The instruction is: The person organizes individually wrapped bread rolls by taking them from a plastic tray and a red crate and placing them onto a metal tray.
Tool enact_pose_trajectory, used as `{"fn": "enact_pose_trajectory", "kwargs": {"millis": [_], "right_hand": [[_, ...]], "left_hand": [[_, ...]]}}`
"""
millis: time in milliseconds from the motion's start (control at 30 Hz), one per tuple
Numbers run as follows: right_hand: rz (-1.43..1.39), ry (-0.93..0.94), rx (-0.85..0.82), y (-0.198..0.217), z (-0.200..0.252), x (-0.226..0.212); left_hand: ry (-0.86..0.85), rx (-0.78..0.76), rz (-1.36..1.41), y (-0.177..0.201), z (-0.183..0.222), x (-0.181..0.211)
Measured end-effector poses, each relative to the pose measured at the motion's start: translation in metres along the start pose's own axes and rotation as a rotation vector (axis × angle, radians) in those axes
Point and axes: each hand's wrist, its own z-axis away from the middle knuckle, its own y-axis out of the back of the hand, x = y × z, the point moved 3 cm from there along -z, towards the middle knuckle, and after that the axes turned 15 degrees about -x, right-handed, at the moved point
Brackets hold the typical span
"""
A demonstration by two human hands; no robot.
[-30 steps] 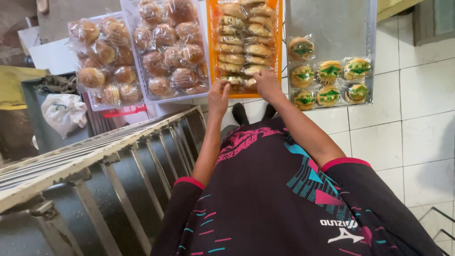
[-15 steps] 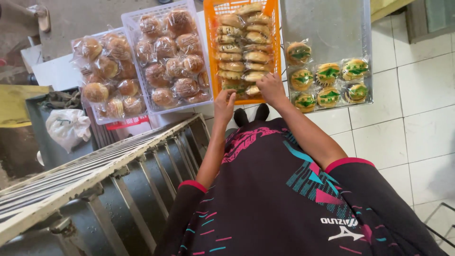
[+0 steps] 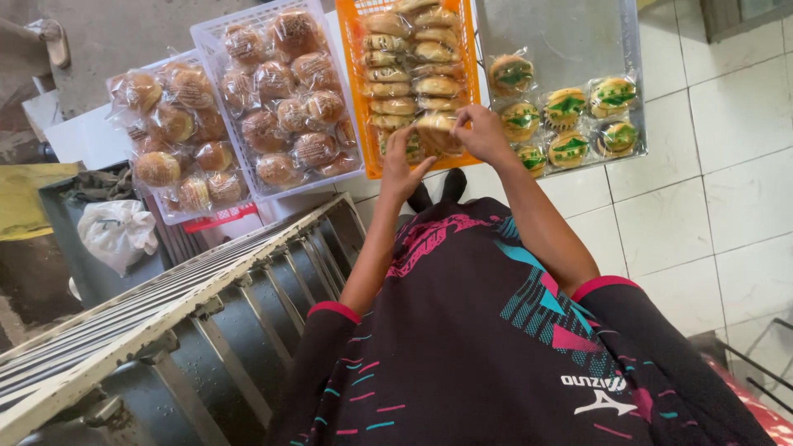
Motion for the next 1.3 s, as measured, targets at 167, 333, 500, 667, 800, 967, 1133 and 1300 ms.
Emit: {"fn": "enact_pose_trajectory", "kwargs": {"millis": [167, 333, 500, 667, 800, 967, 1133, 1300], "right_hand": [[-0.203, -0.227, 0.100, -0.005, 0.006, 0.004], [-0.440, -0.333, 0.267, 0.007, 0.032, -0.010], [-0.299, -0.142, 0.406, 0.043, 0.059, -0.008], [-0.335, -0.109, 0.361, 0.124, 0.083, -0.024], [-0.820, -0.002, 0.095, 0.160, 0.079, 0.023], [-0.731, -0.084, 0.167, 0.183, 0.064, 0.095], [-0.746, -0.077, 0.336, 0.207, 0.030, 0.202], [-0.605, -0.177, 0.362, 0.215, -0.013, 0.297]], "left_hand": [[-0.134, -0.047, -0.059, -0.030, -0.021, 0.032], [-0.197, -0.091, -0.042, -0.070, -0.043, 0.025], [-0.001, 0.006, 0.286, -0.102, -0.049, 0.043], [0.020, -0.167, 0.826, -0.098, -0.077, 0.063], [0.188, -0.408, 0.986, -0.131, -0.117, 0.071], [0.297, -0.246, 0.849, -0.177, -0.175, 0.086], [0.429, -0.081, 0.685, -0.248, -0.234, 0.058], [0.607, 0.030, 0.367, -0.320, -0.281, -0.018]]}}
